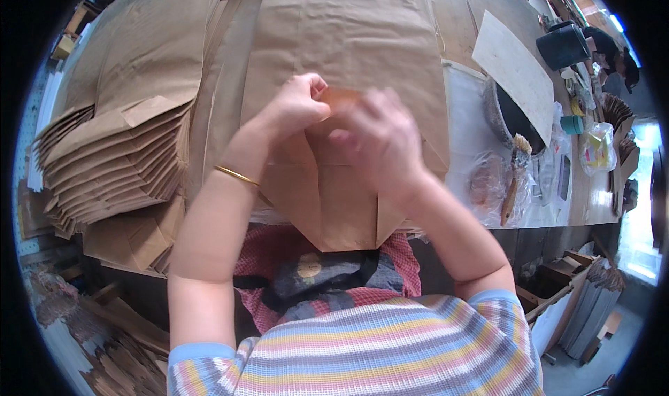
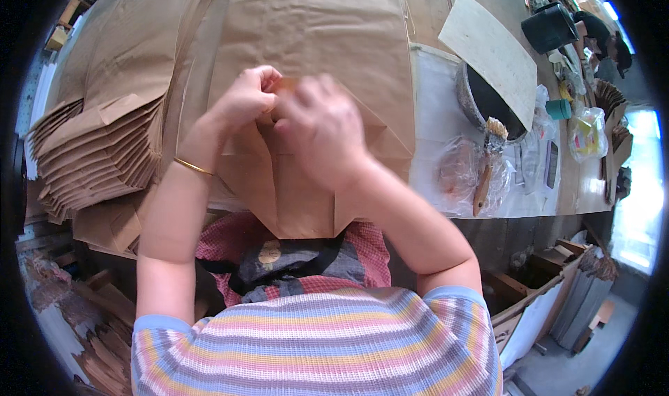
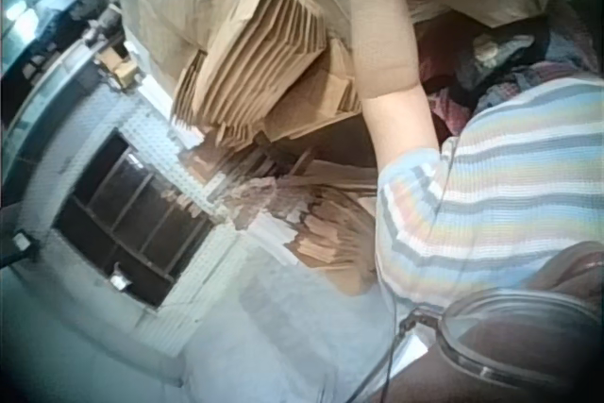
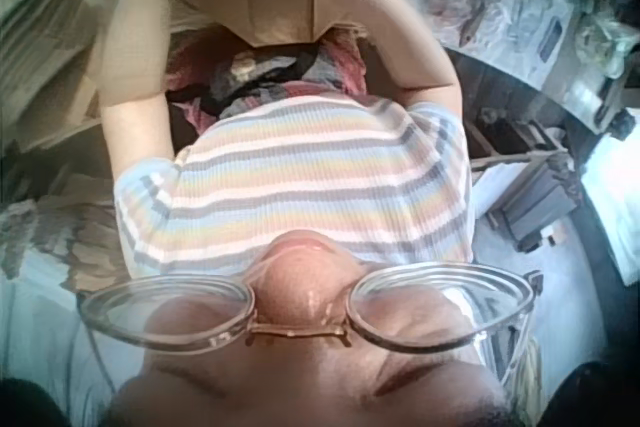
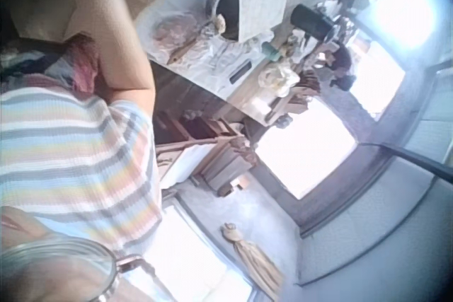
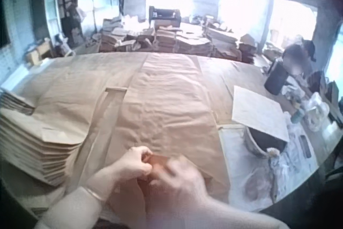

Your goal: The person repeatedly folds the top flap of a brown paper envelope, applies glue to the flap using a brush, and presses it closed. The finished envelopes are stacked to the left.

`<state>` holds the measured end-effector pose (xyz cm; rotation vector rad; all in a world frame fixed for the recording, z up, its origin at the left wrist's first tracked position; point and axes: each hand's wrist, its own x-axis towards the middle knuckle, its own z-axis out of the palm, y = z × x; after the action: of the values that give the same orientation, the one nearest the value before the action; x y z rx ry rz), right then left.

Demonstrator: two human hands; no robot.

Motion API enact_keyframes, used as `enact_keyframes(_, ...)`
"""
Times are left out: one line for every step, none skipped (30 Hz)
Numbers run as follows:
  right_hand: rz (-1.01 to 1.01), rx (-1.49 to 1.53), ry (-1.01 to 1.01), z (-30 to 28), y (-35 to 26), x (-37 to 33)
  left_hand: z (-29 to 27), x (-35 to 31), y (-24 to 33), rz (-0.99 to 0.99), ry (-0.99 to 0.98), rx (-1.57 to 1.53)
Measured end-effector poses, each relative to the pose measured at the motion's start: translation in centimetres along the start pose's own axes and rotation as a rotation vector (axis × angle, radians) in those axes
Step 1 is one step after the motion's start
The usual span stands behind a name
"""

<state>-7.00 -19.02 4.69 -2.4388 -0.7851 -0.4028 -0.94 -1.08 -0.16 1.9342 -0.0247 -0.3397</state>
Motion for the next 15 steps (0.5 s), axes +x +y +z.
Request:
enact_keyframes(0.015, -0.172, -0.103, -1.6, 0.4, 1.7, -0.5, 0.3, -0.2, 0.017, -0.026, -0.038)
enact_keyframes(-0.059, -0.263, -0.114, -1.4, 3.1, 2.3, -0.8, 0.6, 0.5, 0.017, -0.093, 0.018)
enact_keyframes(-0.197, -0.243, -0.194, -1.5, 5.2, 2.7, -1.3, 0.9, 1.2, 0.02, -0.155, 0.08)
enact_keyframes(-0.332, -0.118, -0.213, -1.4, 6.2, 2.9, -1.2, 1.4, 0.9, 0.001, -0.123, 0.13)
enact_keyframes(-0.466, 0.008, -0.231, -1.4, 6.6, 3.1, -0.9, 1.8, 0.4, -0.018, -0.09, 0.179)
enact_keyframes(-0.436, -0.089, -0.42, -1.4, 5.8, 2.5, -0.8, 2.2, 0.1, -0.044, -0.053, 0.228)
enact_keyframes(-0.402, -0.181, -0.606, -1.4, 4.2, 0.9, -0.7, 2.2, -0.1, -0.038, -0.023, 0.289)
enact_keyframes(-0.472, -0.379, -0.741, -1.4, 2.6, -0.5, -0.5, 2.3, -0.1, -0.028, 0.003, 0.347)
enact_keyframes(-0.614, -0.457, -0.74, -1.5, 1.5, -2.2, -0.3, 2.3, -0.1, -0.014, 0.027, 0.405)
enact_keyframes(-0.623, -0.45, -0.704, -1.0, 1.8, -4.1, 0.2, 2.2, 0.0, 0.031, 0.087, 0.465)
enact_keyframes(-0.63, -0.442, -0.669, -0.7, 2.1, -5.5, 0.8, 1.9, 0.0, 0.076, 0.147, 0.524)
enact_keyframes(-0.441, -0.474, -0.736, -1.1, 1.5, -5.7, 1.2, 1.4, 0.0, 0.113, 0.212, 0.592)
enact_keyframes(-0.246, -0.505, -0.801, -1.9, 0.7, -5.4, 1.5, 0.7, 0.7, 0.359, 0.329, 0.812)
enact_keyframes(-0.155, -0.529, -0.83, -2.3, 0.6, -5.3, 1.6, -0.1, 1.5, 0.612, 0.443, 1.025)
enact_keyframes(-0.053, -0.568, -0.86, -3.0, 0.4, -5.4, 2.4, -1.0, 2.3, 0.886, 0.552, 1.216)
